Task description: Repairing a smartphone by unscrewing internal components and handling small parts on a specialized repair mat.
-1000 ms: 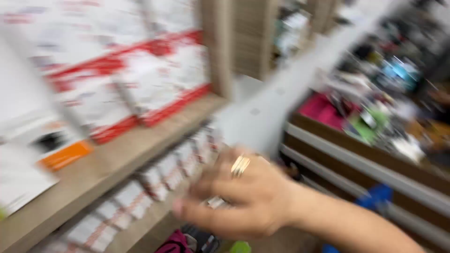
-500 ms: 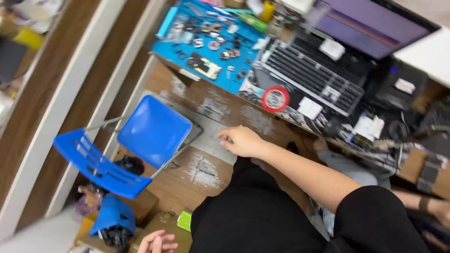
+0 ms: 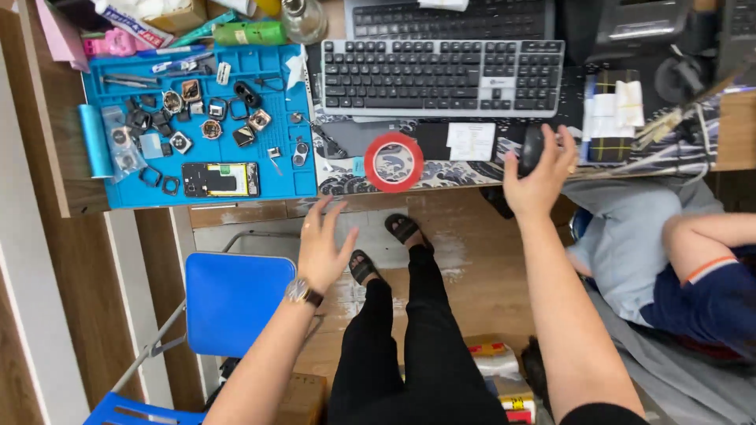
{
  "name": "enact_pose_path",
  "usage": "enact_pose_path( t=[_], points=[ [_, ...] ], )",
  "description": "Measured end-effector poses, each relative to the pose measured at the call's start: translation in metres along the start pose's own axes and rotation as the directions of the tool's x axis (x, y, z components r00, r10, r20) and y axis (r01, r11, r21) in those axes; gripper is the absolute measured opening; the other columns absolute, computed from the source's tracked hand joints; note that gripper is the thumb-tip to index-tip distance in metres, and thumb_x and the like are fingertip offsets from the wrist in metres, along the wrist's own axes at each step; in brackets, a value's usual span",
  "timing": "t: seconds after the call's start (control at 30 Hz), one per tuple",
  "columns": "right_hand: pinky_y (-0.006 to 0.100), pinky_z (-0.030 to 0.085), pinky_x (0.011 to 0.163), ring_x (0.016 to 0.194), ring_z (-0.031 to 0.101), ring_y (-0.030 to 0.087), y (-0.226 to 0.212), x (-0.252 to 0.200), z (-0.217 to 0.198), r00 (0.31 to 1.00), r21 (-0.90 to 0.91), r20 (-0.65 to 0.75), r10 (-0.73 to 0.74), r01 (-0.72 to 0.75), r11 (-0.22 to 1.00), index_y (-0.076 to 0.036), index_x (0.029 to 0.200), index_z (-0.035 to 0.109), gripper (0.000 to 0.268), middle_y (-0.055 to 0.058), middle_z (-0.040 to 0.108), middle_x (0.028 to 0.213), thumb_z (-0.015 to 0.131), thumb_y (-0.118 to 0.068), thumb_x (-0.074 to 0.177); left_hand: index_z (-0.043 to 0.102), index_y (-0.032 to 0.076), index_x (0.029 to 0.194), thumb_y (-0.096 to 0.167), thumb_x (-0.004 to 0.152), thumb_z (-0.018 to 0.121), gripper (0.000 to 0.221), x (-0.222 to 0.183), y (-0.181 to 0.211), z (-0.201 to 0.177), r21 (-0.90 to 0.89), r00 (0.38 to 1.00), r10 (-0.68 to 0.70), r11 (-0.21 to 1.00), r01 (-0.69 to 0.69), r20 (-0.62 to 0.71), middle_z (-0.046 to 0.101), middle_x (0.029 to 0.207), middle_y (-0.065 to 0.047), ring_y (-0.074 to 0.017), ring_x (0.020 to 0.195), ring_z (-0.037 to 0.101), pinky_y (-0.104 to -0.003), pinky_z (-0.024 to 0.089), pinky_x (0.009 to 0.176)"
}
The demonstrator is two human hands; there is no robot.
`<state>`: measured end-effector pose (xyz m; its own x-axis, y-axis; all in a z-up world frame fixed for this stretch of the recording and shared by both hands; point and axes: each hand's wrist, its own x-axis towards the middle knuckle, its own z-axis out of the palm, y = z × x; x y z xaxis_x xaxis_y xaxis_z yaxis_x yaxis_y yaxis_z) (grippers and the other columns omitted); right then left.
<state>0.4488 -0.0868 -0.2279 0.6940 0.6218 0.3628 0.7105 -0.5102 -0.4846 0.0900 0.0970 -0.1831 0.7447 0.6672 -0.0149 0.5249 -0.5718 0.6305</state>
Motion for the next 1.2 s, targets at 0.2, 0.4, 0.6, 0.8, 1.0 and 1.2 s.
enact_pose_path(
  t=[0.2, 0.4, 0.6, 0.8, 1.0, 1.2],
  points=[
    [0.063, 0.048, 0.111, 0.129, 0.052, 0.05, 0.023, -0.002, 0.017, 0.984, -0.006, -0.107, -0.139, 0.139, 0.99, 0.008, 0.142, 0.055, 0.045, 0.022, 0.028, 0.154, 0.071, 0.002, 0.1, 0.062, 0.019, 0.134, 0.041, 0.1, 0.065, 0.041, 0.084, -0.019, 0.073, 0.279, 0.922, 0.331, 0.921, -0.27, -0.201, 0.053, 0.147, -0.016, -0.0367, 0.14, 0.05, -0.065, 0.023, 0.122],
    [0.06, 0.058, 0.098, 0.108, 0.071, 0.051, 0.055, -0.005, 0.028, 0.947, -0.033, -0.149, -0.284, 0.282, 0.959, 0.017, 0.129, 0.063, 0.043, 0.027, 0.04, 0.151, 0.077, 0.007, 0.09, 0.061, 0.021, 0.137, 0.051, 0.102, 0.058, 0.047, 0.105, -0.053, 0.113, 0.324, 0.856, 0.389, 0.903, -0.281, -0.34, 0.052, 0.147, -0.012, -0.035, 0.14, 0.051, -0.071, 0.02, 0.122],
    [0.064, 0.058, 0.095, 0.124, 0.057, 0.054, 0.068, -0.005, 0.028, 0.902, 0.038, -0.094, -0.42, 0.425, 0.904, 0.023, 0.122, 0.063, 0.028, 0.032, 0.043, 0.141, 0.067, 0.006, 0.1, 0.065, 0.017, 0.127, 0.055, 0.101, 0.045, 0.05, 0.106, -0.051, 0.116, 0.343, 0.813, 0.376, 0.91, -0.234, -0.444, 0.061, 0.134, -0.012, -0.0325, 0.131, 0.057, -0.067, 0.021, 0.121],
    [0.063, 0.054, 0.096, 0.115, 0.06, 0.053, 0.067, -0.007, 0.032, 0.899, -0.055, -0.122, -0.422, 0.418, 0.907, 0.018, 0.122, 0.073, 0.028, 0.035, 0.055, 0.128, 0.067, 0.003, 0.099, 0.066, 0.016, 0.124, 0.055, 0.1, 0.047, 0.049, 0.106, -0.047, 0.116, 0.339, 0.803, 0.361, 0.917, -0.212, -0.475, 0.064, 0.129, -0.012, -0.0336, 0.125, 0.061, -0.065, 0.023, 0.12],
    [0.063, 0.055, 0.095, 0.114, 0.06, 0.052, 0.071, -0.008, 0.035, 0.899, -0.079, -0.149, -0.411, 0.404, 0.911, 0.016, 0.122, 0.075, 0.03, 0.034, 0.057, 0.126, 0.068, 0.006, 0.094, 0.066, 0.015, 0.121, 0.053, 0.099, 0.048, 0.047, 0.107, -0.048, 0.118, 0.356, 0.785, 0.365, 0.914, -0.197, -0.502, 0.065, 0.127, -0.012, -0.0317, 0.125, 0.059, -0.063, 0.027, 0.119],
    [0.063, 0.055, 0.096, 0.114, 0.061, 0.052, 0.065, -0.007, 0.034, 0.912, -0.079, -0.16, -0.379, 0.371, 0.925, 0.016, 0.121, 0.074, 0.031, 0.033, 0.057, 0.127, 0.067, 0.011, 0.091, 0.066, 0.015, 0.12, 0.051, 0.099, 0.049, 0.045, 0.107, -0.047, 0.117, 0.363, 0.79, 0.359, 0.913, -0.187, -0.497, 0.066, 0.125, -0.011, -0.0319, 0.122, 0.061, -0.061, 0.028, 0.118]
  ],
)
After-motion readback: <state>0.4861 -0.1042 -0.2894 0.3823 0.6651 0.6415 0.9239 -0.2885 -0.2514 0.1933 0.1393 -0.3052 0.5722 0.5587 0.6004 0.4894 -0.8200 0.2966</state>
